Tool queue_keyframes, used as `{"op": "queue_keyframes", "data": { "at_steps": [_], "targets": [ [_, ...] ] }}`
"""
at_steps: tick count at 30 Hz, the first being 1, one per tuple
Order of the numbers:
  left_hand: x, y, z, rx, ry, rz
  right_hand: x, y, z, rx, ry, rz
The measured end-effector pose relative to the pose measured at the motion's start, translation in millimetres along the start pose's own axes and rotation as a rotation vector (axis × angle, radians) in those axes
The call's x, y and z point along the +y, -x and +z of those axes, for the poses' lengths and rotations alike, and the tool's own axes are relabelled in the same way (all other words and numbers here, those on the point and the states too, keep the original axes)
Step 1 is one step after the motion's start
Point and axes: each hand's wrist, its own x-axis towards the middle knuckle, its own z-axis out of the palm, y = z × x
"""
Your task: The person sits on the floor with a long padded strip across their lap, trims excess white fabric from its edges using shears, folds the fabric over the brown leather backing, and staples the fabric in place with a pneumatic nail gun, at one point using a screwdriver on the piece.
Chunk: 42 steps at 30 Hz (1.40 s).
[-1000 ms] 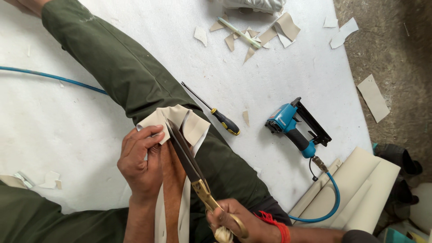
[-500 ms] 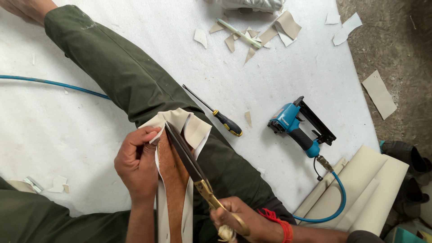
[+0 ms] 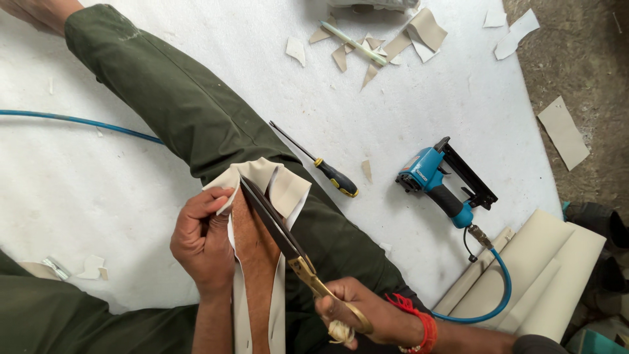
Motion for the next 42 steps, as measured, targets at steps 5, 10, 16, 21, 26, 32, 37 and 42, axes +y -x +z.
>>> {"op": "queue_keyframes", "data": {
  "at_steps": [5,10,16,21,26,32,37,42],
  "targets": [
    [-3,-2,-1,-0.028,-0.003,0.039,-7,-1,-13,-0.015,0.013,0.019],
    [-3,-1,0,-0.012,0.039,0.0,-9,-1,-15,-0.011,-0.031,0.028],
    [-5,-3,-1,-0.018,0.04,-0.005,-18,2,-21,-0.063,0.021,0.002],
    [-6,-3,-1,-0.021,0.021,0.009,-18,-1,-19,-0.008,-0.021,0.056],
    [-6,-3,-2,-0.02,0.037,0.005,-22,3,-20,-0.013,0.001,0.05],
    [-4,-4,-1,-0.021,0.048,0.008,-26,1,-16,0.006,0.009,0.09],
    [9,-11,4,0.005,-0.056,0.03,-25,0,-16,-0.012,-0.001,0.06],
    [24,-32,3,-0.119,-0.141,0.146,-16,12,-11,-0.014,0.106,0.065]
  ]
}}
